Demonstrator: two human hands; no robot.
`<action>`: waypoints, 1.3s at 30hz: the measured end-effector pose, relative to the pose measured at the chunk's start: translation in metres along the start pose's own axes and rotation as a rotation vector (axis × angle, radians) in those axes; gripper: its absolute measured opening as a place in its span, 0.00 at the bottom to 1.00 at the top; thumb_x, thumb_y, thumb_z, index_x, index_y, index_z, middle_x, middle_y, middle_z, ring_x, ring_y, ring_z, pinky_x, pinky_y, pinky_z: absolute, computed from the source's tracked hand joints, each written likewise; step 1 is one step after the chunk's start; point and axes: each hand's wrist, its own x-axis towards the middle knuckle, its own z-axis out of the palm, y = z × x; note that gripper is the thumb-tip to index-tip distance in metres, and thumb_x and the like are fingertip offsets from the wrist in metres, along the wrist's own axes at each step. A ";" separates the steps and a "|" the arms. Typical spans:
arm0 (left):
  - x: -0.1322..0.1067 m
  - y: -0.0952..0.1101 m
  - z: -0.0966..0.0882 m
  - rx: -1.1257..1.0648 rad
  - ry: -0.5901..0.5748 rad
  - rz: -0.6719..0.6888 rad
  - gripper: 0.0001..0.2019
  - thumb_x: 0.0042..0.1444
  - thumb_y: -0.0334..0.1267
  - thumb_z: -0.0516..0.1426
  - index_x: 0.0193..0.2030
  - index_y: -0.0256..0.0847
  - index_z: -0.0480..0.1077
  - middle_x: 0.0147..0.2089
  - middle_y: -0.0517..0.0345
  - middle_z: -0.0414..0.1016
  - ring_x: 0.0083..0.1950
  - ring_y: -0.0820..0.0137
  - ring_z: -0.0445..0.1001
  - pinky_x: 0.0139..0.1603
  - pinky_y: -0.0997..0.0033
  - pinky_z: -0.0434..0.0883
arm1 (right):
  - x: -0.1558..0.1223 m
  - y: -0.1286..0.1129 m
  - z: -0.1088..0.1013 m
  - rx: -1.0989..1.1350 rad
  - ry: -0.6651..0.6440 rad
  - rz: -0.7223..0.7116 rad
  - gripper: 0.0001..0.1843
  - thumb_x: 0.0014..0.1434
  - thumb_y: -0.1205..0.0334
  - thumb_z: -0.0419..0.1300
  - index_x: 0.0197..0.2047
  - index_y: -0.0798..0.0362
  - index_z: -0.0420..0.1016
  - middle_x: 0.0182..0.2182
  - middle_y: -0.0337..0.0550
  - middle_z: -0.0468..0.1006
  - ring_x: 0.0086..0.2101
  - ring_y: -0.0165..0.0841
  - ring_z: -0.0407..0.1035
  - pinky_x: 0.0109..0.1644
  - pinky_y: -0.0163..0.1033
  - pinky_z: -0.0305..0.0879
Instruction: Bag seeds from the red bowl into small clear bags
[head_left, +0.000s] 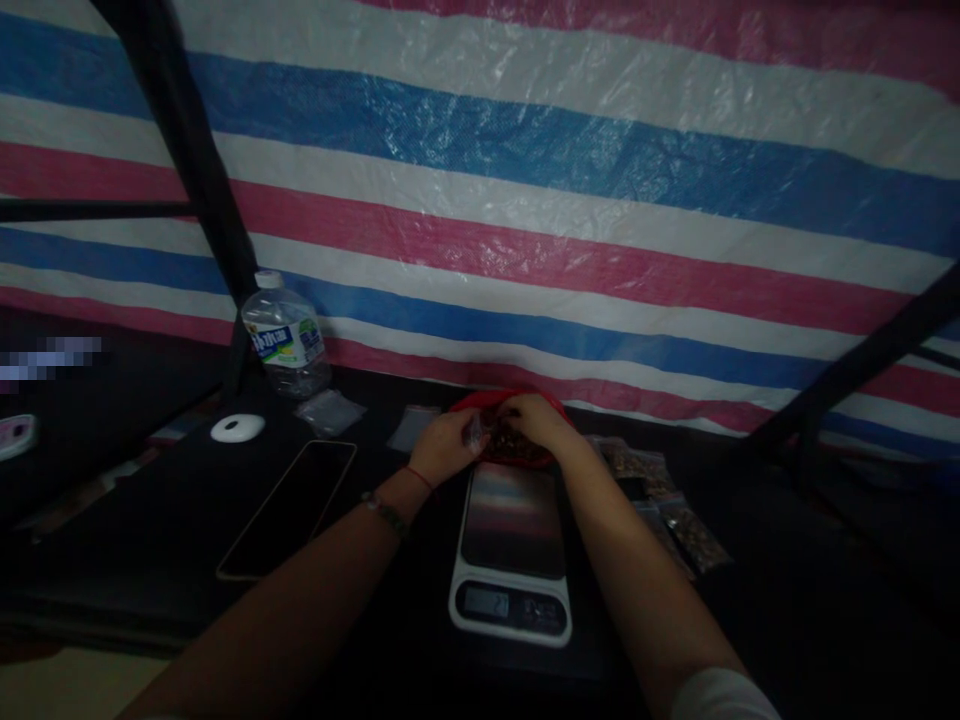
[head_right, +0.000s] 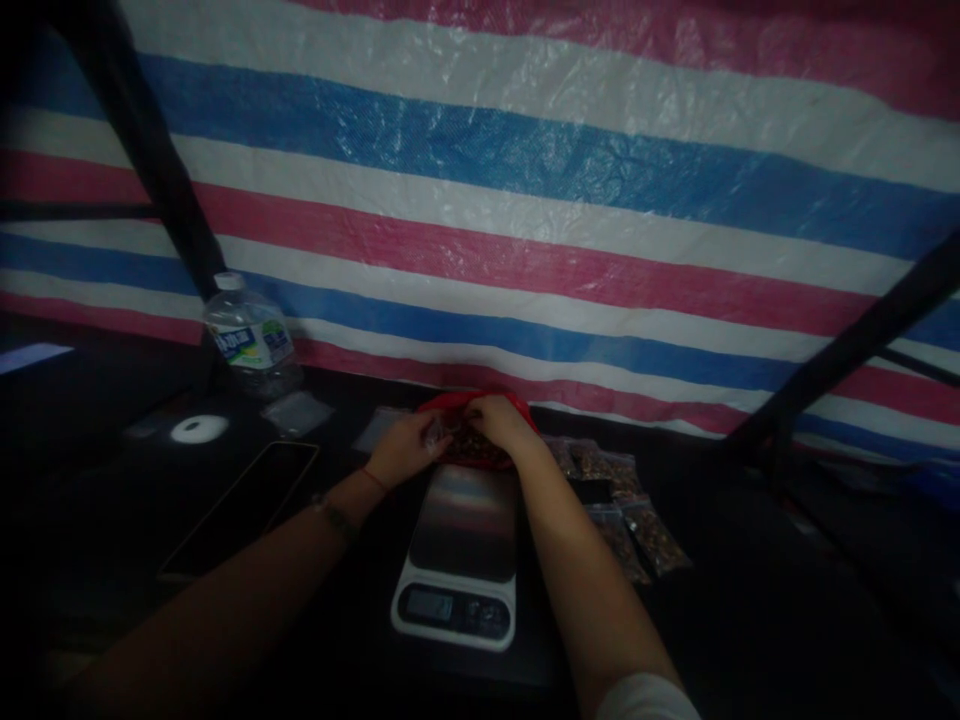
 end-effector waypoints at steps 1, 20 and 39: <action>0.001 0.000 0.001 0.002 -0.012 -0.001 0.19 0.53 0.46 0.58 0.50 0.44 0.70 0.44 0.53 0.77 0.44 0.63 0.76 0.44 0.67 0.71 | 0.000 0.000 -0.002 0.024 0.026 -0.001 0.13 0.53 0.71 0.59 0.41 0.53 0.80 0.40 0.44 0.81 0.41 0.34 0.73 0.48 0.35 0.64; 0.004 -0.005 0.009 -0.035 -0.021 -0.126 0.18 0.53 0.48 0.57 0.48 0.42 0.71 0.38 0.52 0.78 0.39 0.63 0.77 0.37 0.70 0.69 | 0.000 -0.038 -0.004 0.228 0.061 -0.120 0.15 0.57 0.73 0.56 0.45 0.52 0.78 0.43 0.43 0.79 0.43 0.33 0.72 0.52 0.38 0.64; 0.004 -0.008 0.011 -0.138 -0.033 -0.096 0.20 0.52 0.46 0.58 0.50 0.41 0.70 0.41 0.51 0.78 0.39 0.63 0.77 0.38 0.68 0.71 | -0.005 -0.040 -0.007 0.381 0.103 0.006 0.26 0.52 0.79 0.45 0.47 0.53 0.75 0.45 0.44 0.78 0.42 0.31 0.72 0.46 0.36 0.68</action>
